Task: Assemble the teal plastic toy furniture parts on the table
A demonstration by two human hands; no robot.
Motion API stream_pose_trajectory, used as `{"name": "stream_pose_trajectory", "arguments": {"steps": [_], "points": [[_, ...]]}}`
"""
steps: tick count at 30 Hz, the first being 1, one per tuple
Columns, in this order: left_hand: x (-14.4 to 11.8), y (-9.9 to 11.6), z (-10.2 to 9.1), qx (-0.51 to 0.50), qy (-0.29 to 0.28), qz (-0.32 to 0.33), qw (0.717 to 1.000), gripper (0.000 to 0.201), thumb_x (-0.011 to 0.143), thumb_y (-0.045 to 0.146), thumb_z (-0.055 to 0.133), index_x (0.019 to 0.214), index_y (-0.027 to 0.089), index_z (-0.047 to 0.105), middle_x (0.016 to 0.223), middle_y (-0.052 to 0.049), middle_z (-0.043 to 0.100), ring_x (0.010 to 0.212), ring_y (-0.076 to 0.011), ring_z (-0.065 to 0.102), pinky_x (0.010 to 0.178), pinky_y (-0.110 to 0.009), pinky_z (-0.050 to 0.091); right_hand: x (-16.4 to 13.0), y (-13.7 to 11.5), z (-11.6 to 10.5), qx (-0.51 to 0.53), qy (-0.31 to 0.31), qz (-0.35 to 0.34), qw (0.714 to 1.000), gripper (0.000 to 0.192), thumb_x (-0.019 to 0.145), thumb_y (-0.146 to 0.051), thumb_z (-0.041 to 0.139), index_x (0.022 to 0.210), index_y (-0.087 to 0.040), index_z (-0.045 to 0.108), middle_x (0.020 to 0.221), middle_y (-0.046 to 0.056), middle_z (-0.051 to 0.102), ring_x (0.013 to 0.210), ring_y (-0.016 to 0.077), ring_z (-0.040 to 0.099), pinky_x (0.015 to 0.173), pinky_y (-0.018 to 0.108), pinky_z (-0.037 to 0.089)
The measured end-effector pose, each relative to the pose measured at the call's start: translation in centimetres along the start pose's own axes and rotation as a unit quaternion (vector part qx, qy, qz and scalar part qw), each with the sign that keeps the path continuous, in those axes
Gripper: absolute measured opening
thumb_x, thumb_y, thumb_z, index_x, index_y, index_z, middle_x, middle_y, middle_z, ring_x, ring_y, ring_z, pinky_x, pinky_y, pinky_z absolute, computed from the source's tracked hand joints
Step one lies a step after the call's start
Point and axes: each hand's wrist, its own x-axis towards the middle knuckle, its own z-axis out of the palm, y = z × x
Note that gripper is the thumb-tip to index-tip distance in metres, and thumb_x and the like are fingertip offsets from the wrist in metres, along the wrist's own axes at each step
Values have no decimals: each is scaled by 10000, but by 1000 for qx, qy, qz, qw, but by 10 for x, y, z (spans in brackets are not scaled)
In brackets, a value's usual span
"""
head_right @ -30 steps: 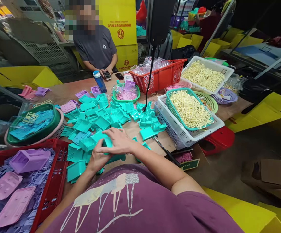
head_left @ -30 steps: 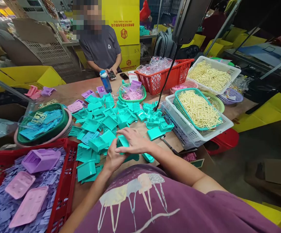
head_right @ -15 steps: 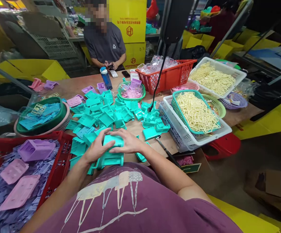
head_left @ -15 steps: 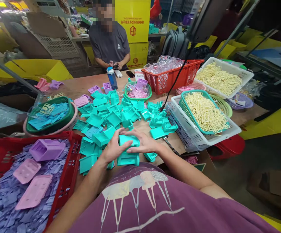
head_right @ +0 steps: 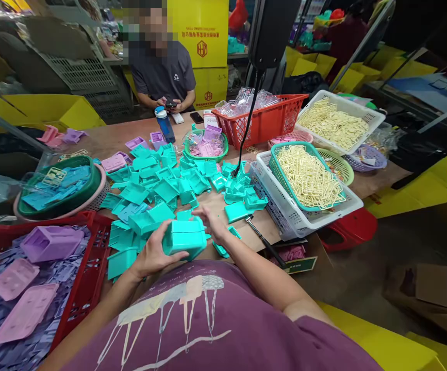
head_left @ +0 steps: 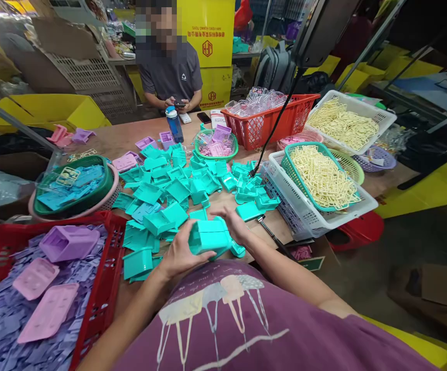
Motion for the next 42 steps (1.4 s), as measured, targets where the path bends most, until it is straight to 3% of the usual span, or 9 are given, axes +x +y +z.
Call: {"name": "stream_pose_trajectory", "arguments": {"steps": [4, 7, 11, 18, 23, 27, 35, 39, 42], "points": [[-6, -8, 6, -47, 38, -56, 997, 793, 687, 574, 737, 1289, 151, 444, 1225, -146, 618, 1119, -331, 627, 930, -435, 535, -19, -16, -3, -167, -86, -219, 958, 897, 757, -763, 650, 1448, -227, 451, 1459, 148, 495, 1358, 324, 460, 1095, 510, 406], [-4, 1, 5, -43, 33, -18, 998, 733, 686, 465, 729, 1282, 162, 429, 1210, -131, 600, 1063, -300, 632, 873, -400, 547, -24, -20, 6, -288, -59, -308, 905, 817, 732, -667, 753, 1381, -228, 524, 1303, 138, 576, 1243, 304, 519, 1068, 492, 425], [-10, 10, 5, -13, 26, -25, 999, 643, 694, 385, 700, 1243, 170, 443, 1143, -111, 606, 999, -278, 634, 831, -392, 543, -25, -13, 14, -331, -34, -318, 888, 703, 784, -678, 690, 1267, -172, 612, 1078, 122, 633, 1009, 267, 583, 930, 439, 501], [-23, 13, 9, -9, 13, -66, 998, 577, 718, 403, 690, 1201, 171, 477, 1102, -95, 624, 970, -265, 635, 806, -381, 530, -34, -15, 10, -350, -70, -298, 885, 607, 846, -611, 677, 1228, -144, 613, 1014, 102, 634, 974, 247, 584, 911, 403, 491], [-15, 17, 12, 34, 31, -80, 996, 539, 687, 375, 650, 1142, 165, 450, 1069, -112, 613, 984, -296, 629, 812, -412, 520, -33, -40, 24, -483, -95, -257, 832, 811, 781, -768, 627, 1295, -148, 539, 1054, 121, 606, 984, 284, 565, 871, 420, 473], [-16, 14, 21, 76, 14, -101, 992, 337, 692, 359, 591, 935, 209, 412, 836, -57, 577, 783, -270, 621, 658, -370, 491, -32, -38, 34, -536, -78, -250, 803, 648, 881, -758, 479, 1116, -161, 573, 970, 98, 594, 917, 260, 553, 827, 379, 456], [-14, 14, 30, 109, -20, -144, 983, 295, 764, 395, 609, 892, 221, 409, 804, -53, 593, 766, -263, 628, 652, -352, 453, -20, -23, 32, -541, -114, -212, 806, 374, 993, -531, 467, 1004, -169, 563, 935, 84, 647, 925, 241, 596, 785, 334, 437], [-4, -20, 33, 61, -25, -140, 988, 449, 717, 468, 687, 1002, 203, 464, 917, -59, 624, 866, -270, 647, 705, -355, 492, 1, 2, 36, -489, -97, -202, 843, 414, 998, -542, 468, 1089, -156, 589, 1034, 95, 666, 999, 231, 600, 852, 342, 461], [-3, -56, 41, 33, -18, -149, 988, 606, 707, 529, 725, 1151, 203, 471, 1058, -73, 624, 987, -284, 647, 783, -376, 526, 7, 45, 11, -437, -35, -164, 884, 338, 1012, -434, 506, 1261, -215, 573, 1210, 53, 644, 1134, 177, 570, 972, 289, 445]]}}
